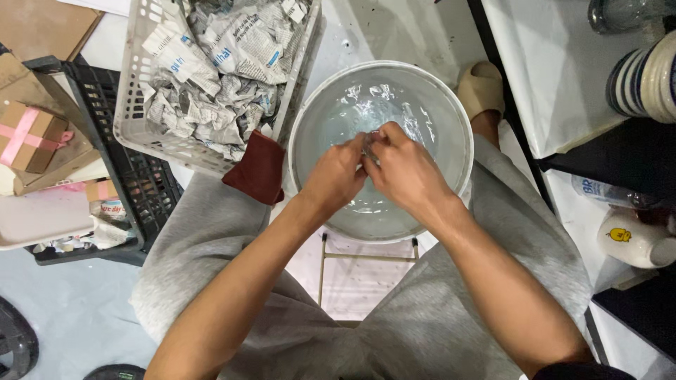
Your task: The person sits cross-legged and washes various glassware and a small tray in a bucket of water. They scrub the items by hand, rinse them, and place them on a nearby shelf.
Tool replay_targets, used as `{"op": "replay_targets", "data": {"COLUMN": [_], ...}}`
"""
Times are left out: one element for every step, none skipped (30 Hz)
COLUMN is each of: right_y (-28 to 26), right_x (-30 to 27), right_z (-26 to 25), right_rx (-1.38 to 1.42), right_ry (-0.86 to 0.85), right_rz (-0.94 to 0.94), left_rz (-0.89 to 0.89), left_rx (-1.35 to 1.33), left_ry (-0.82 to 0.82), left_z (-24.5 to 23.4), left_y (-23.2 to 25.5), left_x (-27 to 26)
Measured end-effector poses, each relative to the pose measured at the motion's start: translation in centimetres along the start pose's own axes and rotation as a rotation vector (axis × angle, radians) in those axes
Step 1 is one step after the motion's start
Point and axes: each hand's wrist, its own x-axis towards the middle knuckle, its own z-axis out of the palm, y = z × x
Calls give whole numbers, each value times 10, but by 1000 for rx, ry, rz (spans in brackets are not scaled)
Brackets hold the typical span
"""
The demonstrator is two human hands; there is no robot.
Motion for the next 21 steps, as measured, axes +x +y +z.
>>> {"op": "replay_targets", "data": {"right_y": [-1, -1, -1, -2, -1, -1, 0, 1, 2, 3, 6, 8, 11, 13, 15, 17, 19, 20, 20, 20, 20], "right_x": [-1, 0, -1, -2, -2, -4, -5, -5, -3, -2, -1, 1, 2, 3, 4, 5, 6, 6, 7, 7, 7], "right_z": [-1, -3, -5, -5, -5, -5, -3, 0, 4, 7, 10, 13, 15, 16, 16, 15, 14, 14, 15, 16, 17], "right_rx": [37, 67, 97, 129, 121, 113, 106, 33, -39, -112, -70, -27, 16, 113, 210, 307, 334, 362, 390, 381, 371], "right_ry": [43, 33, 22, 9, 21, 32, 43, 44, 44, 46, -6, -57, -109, -75, -41, -6, 15, 34, 54, 37, 20], "right_rz": [-19, 31, 80, 130, 90, 51, 12, -7, -25, -43, 22, 87, 151, 154, 156, 158, 191, 226, 261, 345, 430], "left_rz": [-7, -14, -21, -22, -24, -27, -23, -18, -13, -24, -36, -47, -77, -104, -131, -92, -54, -18, -51, -85, -118], "left_rx": [-9, -16, -23, -17, -11, -6, -11, -16, -20, 6, 32, 58, 65, 72, 80, 26, -28, -83, -83, -83, -84], "left_ry": [2, 7, 12, 15, 18, 20, 22, 27, 31, 23, 14, 6, -11, -27, -43, -30, -17, -6, -38, -71, -105], "left_z": [-1, -2, -3, -4, -4, -3, -2, -1, 0, 0, 1, 1, 1, 0, 0, 0, 1, 2, 4, 6, 9], "left_y": [0, 0, 1, 1, 1, 1, 1, 1, 2, 2, 1, 2, 1, 1, 1, 0, -1, -2, -3, -4, -6], "left_x": [0, 1, 2, 2, 1, 0, -1, -2, -2, -2, -2, -2, -2, -2, -1, -1, 0, -1, -2, -4, -5]}}
